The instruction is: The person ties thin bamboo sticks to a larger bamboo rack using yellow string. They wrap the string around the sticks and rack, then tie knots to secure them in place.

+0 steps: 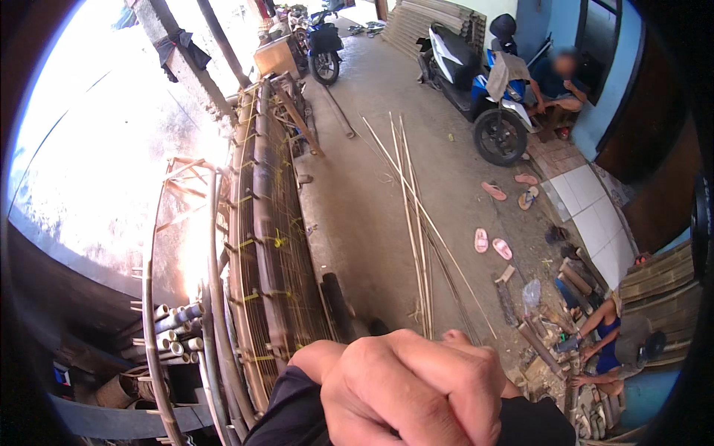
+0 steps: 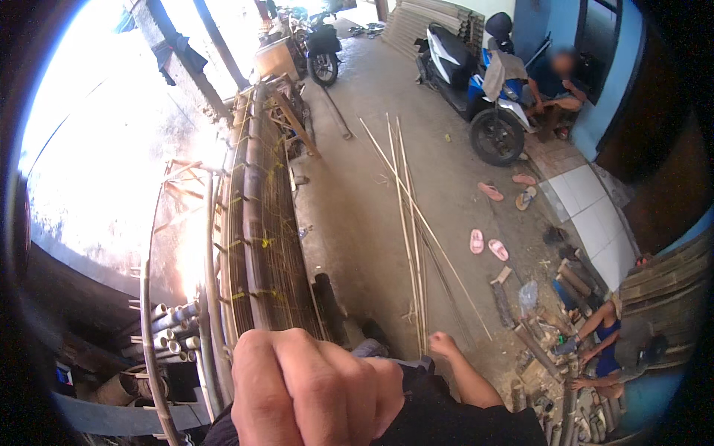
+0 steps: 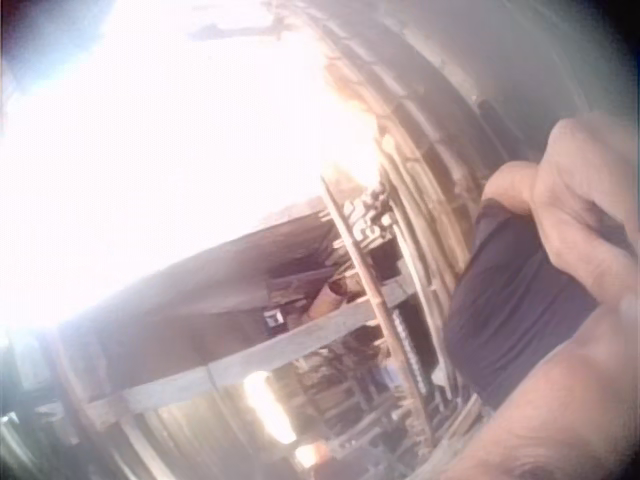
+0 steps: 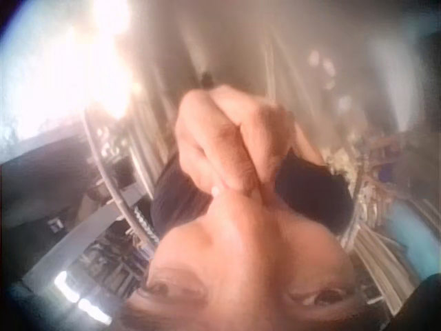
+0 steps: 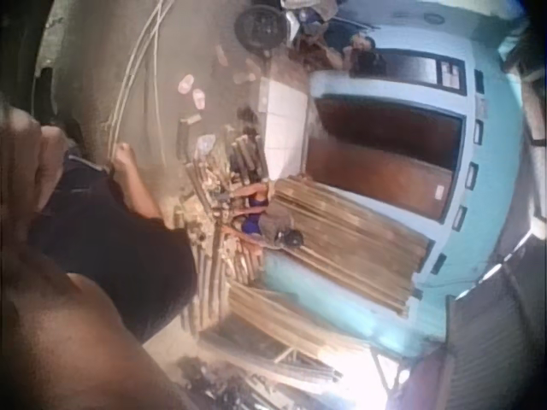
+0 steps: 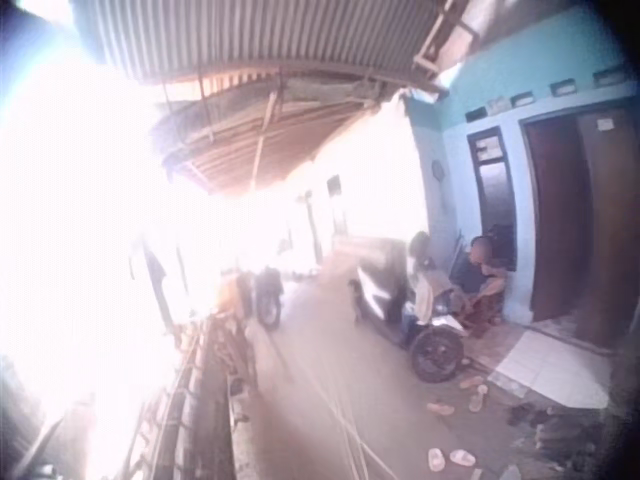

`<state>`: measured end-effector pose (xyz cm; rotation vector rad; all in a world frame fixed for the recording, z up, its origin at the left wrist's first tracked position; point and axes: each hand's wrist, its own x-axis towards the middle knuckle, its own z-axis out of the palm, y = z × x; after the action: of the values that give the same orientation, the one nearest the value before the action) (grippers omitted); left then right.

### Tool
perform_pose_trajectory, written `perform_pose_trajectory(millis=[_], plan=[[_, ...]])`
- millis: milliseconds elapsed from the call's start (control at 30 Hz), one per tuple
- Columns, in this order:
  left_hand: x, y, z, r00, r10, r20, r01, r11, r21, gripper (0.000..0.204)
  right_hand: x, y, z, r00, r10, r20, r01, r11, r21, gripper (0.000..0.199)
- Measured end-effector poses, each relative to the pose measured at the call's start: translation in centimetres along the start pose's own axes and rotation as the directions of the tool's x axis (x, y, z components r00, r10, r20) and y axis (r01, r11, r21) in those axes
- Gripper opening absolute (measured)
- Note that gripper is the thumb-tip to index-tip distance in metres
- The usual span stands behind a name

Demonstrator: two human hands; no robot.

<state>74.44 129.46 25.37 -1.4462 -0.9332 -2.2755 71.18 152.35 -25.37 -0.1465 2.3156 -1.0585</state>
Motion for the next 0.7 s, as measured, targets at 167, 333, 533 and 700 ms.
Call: perform_pose_trajectory(millis=[167, 333, 533, 700], plan=[[1.9, 1.2, -12.1, 0.858, -0.255, -0.446, 0.346, 0.928, 0.135, 0.005, 12.5, 13.3, 4.8, 0.832, 0.553, 0.050, -0.546, 0.799, 0.252, 0.027], [-6.4, -10.2, -32.5, 0.785, -0.314, -0.534, 0.597, 0.155, 0.787, 0.033, 21.6, 8.5, 6.3, 0.788, 0.609, 0.089, -0.577, 0.781, -0.237, 0.025], [-24.0, -15.1, -48.3, 0.145, -0.725, -0.673, 0.650, -0.443, 0.617, 0.070, 38.9, -7.2, 7.9, 0.843, 0.494, 0.216, -0.488, 0.869, -0.083, 0.036], [-37.4, -19.6, -57.9, -0.124, -0.794, -0.594, 0.688, -0.500, 0.525, 0.044, 57.4, -10.8, 14.1, 0.916, 0.331, 0.228, -0.283, 0.933, -0.220, 0.038]])
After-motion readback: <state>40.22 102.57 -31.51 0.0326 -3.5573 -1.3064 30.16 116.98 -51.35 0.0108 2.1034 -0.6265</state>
